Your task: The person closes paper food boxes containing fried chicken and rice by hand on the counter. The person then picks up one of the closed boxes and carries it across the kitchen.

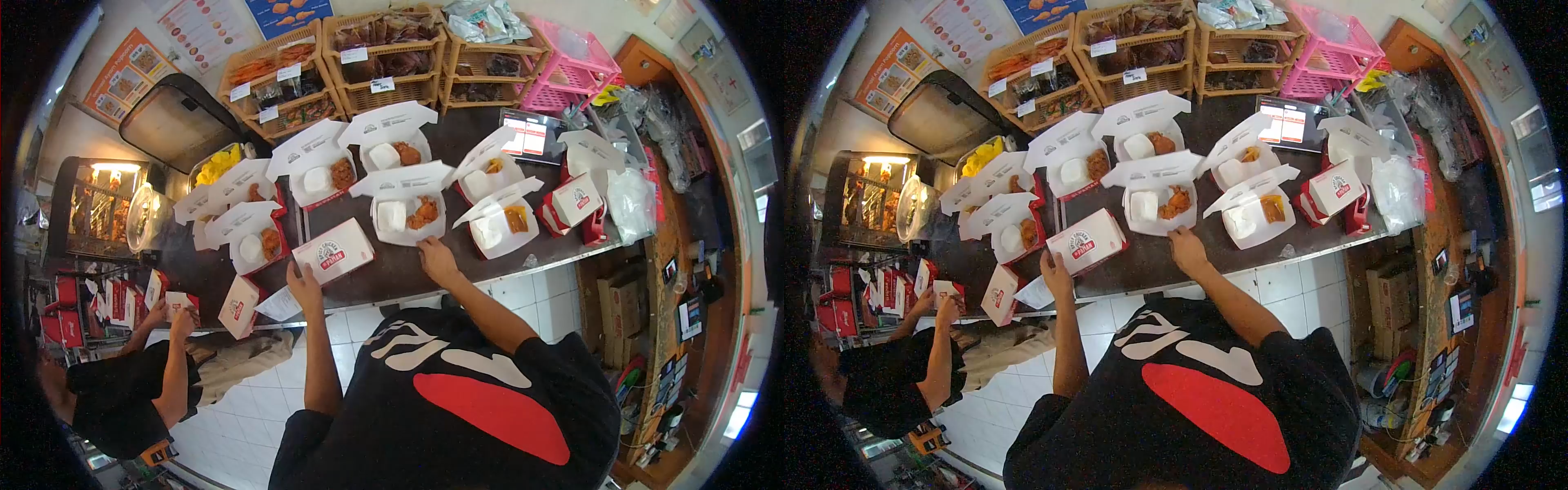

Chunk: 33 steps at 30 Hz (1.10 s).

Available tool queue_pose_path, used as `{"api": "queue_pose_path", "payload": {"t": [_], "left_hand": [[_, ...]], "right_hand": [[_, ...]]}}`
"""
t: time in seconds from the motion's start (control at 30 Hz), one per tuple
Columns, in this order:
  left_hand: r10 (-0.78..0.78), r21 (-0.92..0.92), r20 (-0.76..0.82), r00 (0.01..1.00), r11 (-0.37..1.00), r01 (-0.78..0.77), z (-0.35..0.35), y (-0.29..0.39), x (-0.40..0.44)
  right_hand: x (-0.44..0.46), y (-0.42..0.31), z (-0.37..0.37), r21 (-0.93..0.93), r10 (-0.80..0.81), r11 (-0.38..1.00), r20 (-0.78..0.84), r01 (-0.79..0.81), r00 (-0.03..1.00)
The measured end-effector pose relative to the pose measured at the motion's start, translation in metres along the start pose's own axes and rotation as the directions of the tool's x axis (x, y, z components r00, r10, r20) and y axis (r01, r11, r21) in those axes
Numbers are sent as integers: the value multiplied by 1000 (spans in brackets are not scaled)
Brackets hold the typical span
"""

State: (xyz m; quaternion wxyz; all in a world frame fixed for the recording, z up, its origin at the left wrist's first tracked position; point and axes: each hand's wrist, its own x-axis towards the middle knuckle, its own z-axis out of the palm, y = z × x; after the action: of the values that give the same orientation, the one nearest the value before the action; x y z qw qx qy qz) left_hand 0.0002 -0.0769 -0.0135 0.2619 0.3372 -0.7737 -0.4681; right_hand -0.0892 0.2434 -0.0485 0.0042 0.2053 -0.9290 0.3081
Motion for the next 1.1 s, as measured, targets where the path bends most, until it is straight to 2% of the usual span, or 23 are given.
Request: {"api": "queue_pose_path", "payload": {"t": [0.03, 0.07, 0.1, 0.17, 0.27, 0.4, 0.5, 0.57, 0.6, 0.67, 0.7, 0.77, 0.83, 0.9, 1.0, 1.07, 1.1], "left_hand": [[96, 88, -51, 994, 992, -92, 1, 16, -8], [145, 154, 6, 989, 977, -144, 1, 32, -20], [263, 190, 77, 962, 943, -273, 6, 48, -34], [476, 225, 228, 850, 823, -521, 19, 73, -62], [309, 471, 489, 816, 694, -545, 23, 87, -81], [398, 369, 468, 789, 723, -584, 22, 63, -68], [516, 131, 370, 772, 794, -593, 37, 66, -57], [535, 29, 404, 742, 803, -595, 56, 111, -59], [546, -22, 416, 727, 806, -592, 69, 131, -62], [579, 65, 470, 666, 730, -681, 104, 153, -69], [592, 107, 494, 636, 685, -721, 114, 160, -68], [534, 87, 598, 598, 698, -711, 125, 148, -68], [460, 50, 682, 569, 747, -664, 130, 145, -73], [363, 28, 740, 565, 824, -566, 114, 139, -83], [546, -74, 560, 623, 782, -619, 98, 115, -113], [592, -89, 541, 598, 747, -659, 91, 98, -125], [611, -93, 528, 589, 732, -675, 87, 90, -131]], "right_hand": [[-13, -5, -6, 27, 9, 1000, -15, -8, 1000], [-23, -11, -11, 27, 73, 997, 26, -73, 997], [-31, -12, -17, 15, 82, 996, 53, -83, 995], [-47, -11, -25, -9, 104, 995, 102, -103, 989], [-68, -1, -31, -6, 95, 995, 108, -95, 990], [-96, 14, -40, 64, 10, 998, 102, -16, 995], [-102, 18, -47, 141, -40, 990, 84, 28, 996], [-105, 15, -56, 187, -90, 979, 44, 80, 995], [-105, 14, -59, 218, -55, 974, -9, 56, 998], [-90, 16, -69, 275, 9, 961, -120, 25, 993], [-77, 18, -78, 262, 100, 962, -80, -76, 992], [-52, 25, -98, 224, 296, 931, -4, -288, 955], [-22, 52, -99, 268, 181, 957, -258, -110, 949], [8, 66, -111, 193, 191, 972, -329, -132, 925], [42, 104, -102, 251, 197, 962, -353, -110, 915], [51, 116, -95, 286, 241, 947, -325, -148, 914], [49, 114, -93, 265, 211, 957, -348, -120, 914]]}}
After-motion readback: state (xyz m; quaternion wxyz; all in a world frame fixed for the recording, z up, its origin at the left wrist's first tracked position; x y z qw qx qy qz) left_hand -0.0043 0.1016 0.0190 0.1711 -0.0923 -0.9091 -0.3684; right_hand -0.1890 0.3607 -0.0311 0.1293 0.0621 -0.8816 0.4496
